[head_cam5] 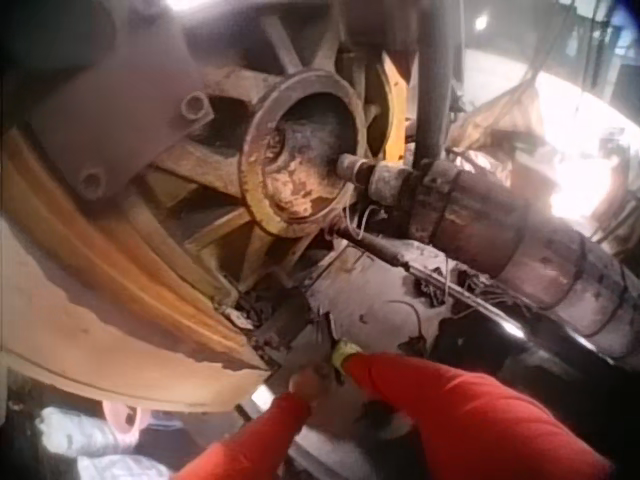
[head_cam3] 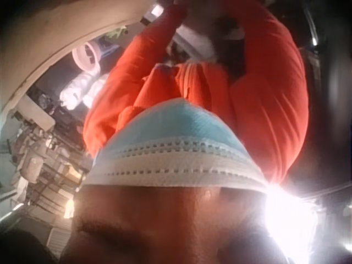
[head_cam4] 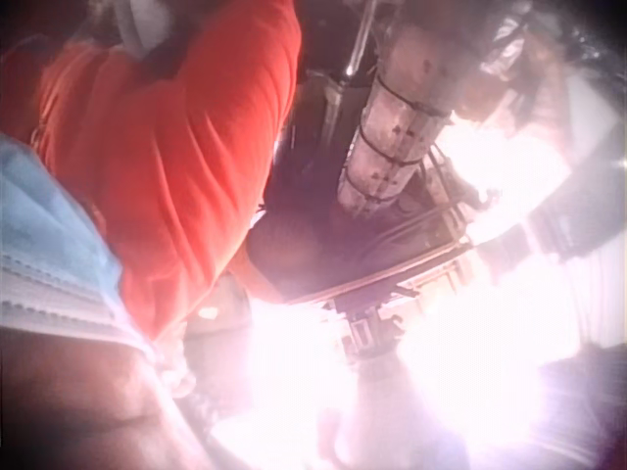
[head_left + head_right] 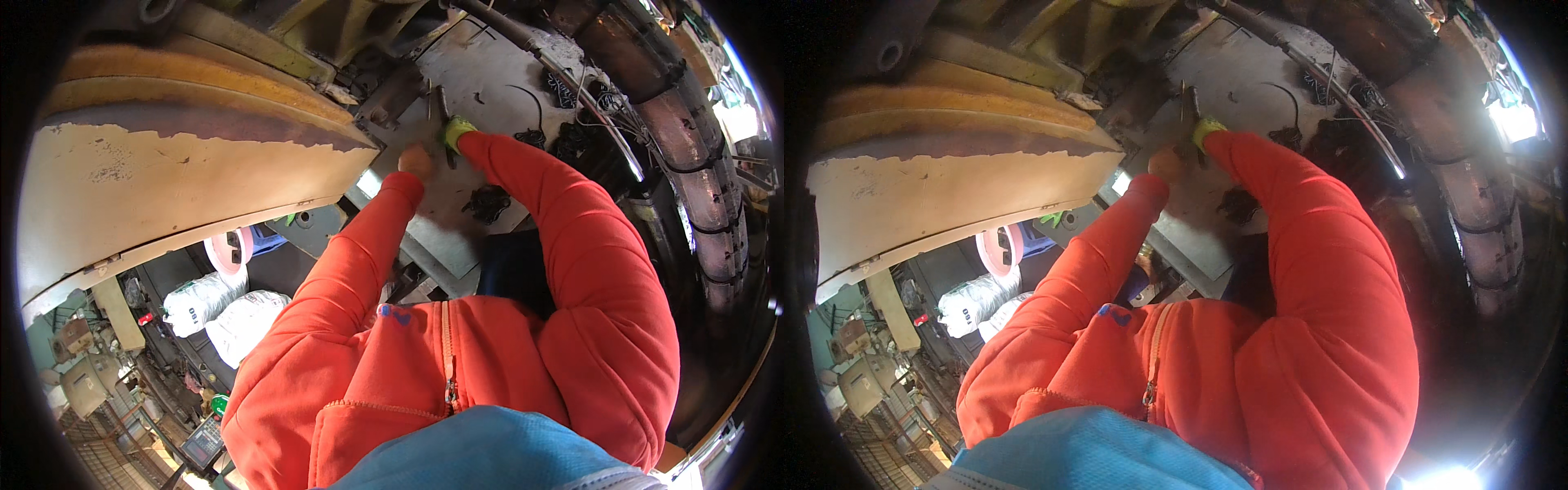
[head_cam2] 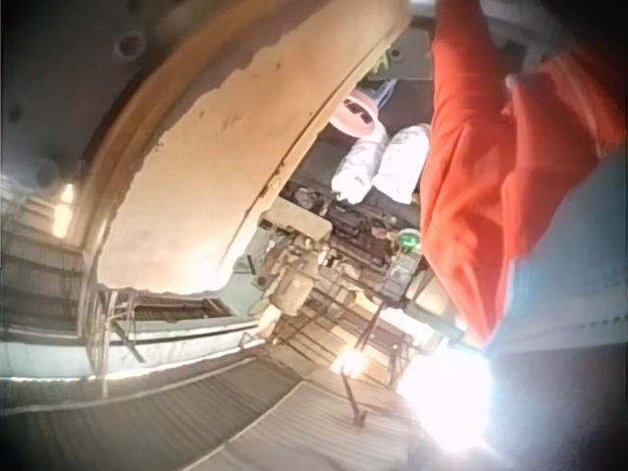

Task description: The person uses a metal rod to scrape and clean a specific area on a large piece of machinery. They repeatedly insert the rod into a hole and scrape the surrounding surface, occasionally pausing to wipe the rod on a nearby surface.

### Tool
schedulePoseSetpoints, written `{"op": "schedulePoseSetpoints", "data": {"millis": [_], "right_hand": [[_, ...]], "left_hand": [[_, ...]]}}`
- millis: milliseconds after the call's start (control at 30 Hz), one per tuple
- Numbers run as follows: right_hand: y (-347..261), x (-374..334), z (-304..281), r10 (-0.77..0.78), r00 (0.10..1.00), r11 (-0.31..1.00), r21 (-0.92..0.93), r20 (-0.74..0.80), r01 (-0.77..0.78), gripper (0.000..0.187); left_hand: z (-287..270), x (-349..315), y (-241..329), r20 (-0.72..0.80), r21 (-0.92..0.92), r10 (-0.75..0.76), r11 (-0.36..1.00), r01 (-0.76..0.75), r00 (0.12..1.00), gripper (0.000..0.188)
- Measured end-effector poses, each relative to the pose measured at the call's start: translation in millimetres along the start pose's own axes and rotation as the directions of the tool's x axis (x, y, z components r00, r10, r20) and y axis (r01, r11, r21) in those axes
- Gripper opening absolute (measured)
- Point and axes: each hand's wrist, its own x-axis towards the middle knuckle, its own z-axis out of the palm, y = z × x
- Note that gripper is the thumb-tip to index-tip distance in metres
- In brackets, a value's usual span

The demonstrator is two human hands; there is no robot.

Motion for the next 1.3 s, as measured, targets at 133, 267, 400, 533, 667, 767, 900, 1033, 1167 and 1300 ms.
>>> {"op": "schedulePoseSetpoints", "data": {"millis": [133, 267, 400, 533, 667, 767, 900, 1033, 1167, 1300], "right_hand": [[9.1, 7.7, -1.8, 0.089, 0.996, 0.938, 0.334, 0.015, -0.089, 0.031], [31.8, 11.1, -6.6, -0.115, 0.989, 0.970, 0.226, 0.094, 0.091, 0.029], [50.9, -6.0, -5.0, -0.015, 0.990, 0.587, 0.802, 0.139, -0.104, 0.028], [48.8, -26.9, -9.4, 0.026, 0.988, 0.405, 0.902, 0.152, -0.150, 0.028], [36.4, -46.4, -19.1, 0.152, 0.963, 0.179, 0.952, 0.221, -0.247, 0.026], [30.6, -53.4, -24.4, 0.194, 0.945, 0.100, 0.953, 0.263, -0.286, 0.025], [30.3, -48.9, -19.0, 0.212, 0.948, 0.106, 0.958, 0.239, -0.265, 0.028], [31.4, -35.8, -7.4, 0.232, 0.949, 0.105, 0.965, 0.211, -0.241, 0.032], [28.9, -33.2, -2.4, 0.242, 0.958, 0.058, 0.983, 0.156, -0.175, 0.033], [26.3, -45.7, -1.8, 0.263, 0.962, 0.019, 0.997, 0.068, -0.076, 0.033]], "left_hand": [[2.5, 9.2, 4.0, -0.064, 0.025, -0.039, 0.999, 0.041, 0.997, 0.034], [-4.4, -11.6, 16.0, -0.134, -0.081, -0.054, 0.996, 0.043, 0.990, 0.029], [-39.7, -62.4, 30.1, -0.286, -0.330, -0.030, 0.942, -0.069, 0.958, 0.029], [-88.3, -112.4, 58.3, -0.260, -0.741, -0.083, 0.656, -0.144, 0.962, 0.026], [-151.1, -120.8, 104.4, -0.307, -0.896, 0.048, 0.323, -0.306, 0.950, 0.022], [-190.1, -103.3, 145.9, -0.357, -0.900, 0.114, 0.223, -0.374, 0.927, 0.025], [-230.0, -67.9, 188.9, -0.380, -0.912, 0.034, 0.153, -0.380, 0.925, 0.035], [-271.5, -15.5, 217.3, -0.354, -0.931, -0.023, 0.102, -0.350, 0.935, 0.026], [-300.4, 35.9, 237.7, -0.325, -0.941, -0.078, 0.121, -0.315, 0.942, 0.019], [-314.5, 69.3, 238.9, -0.289, -0.949, -0.213, 0.191, -0.250, 0.933, 0.020]]}}
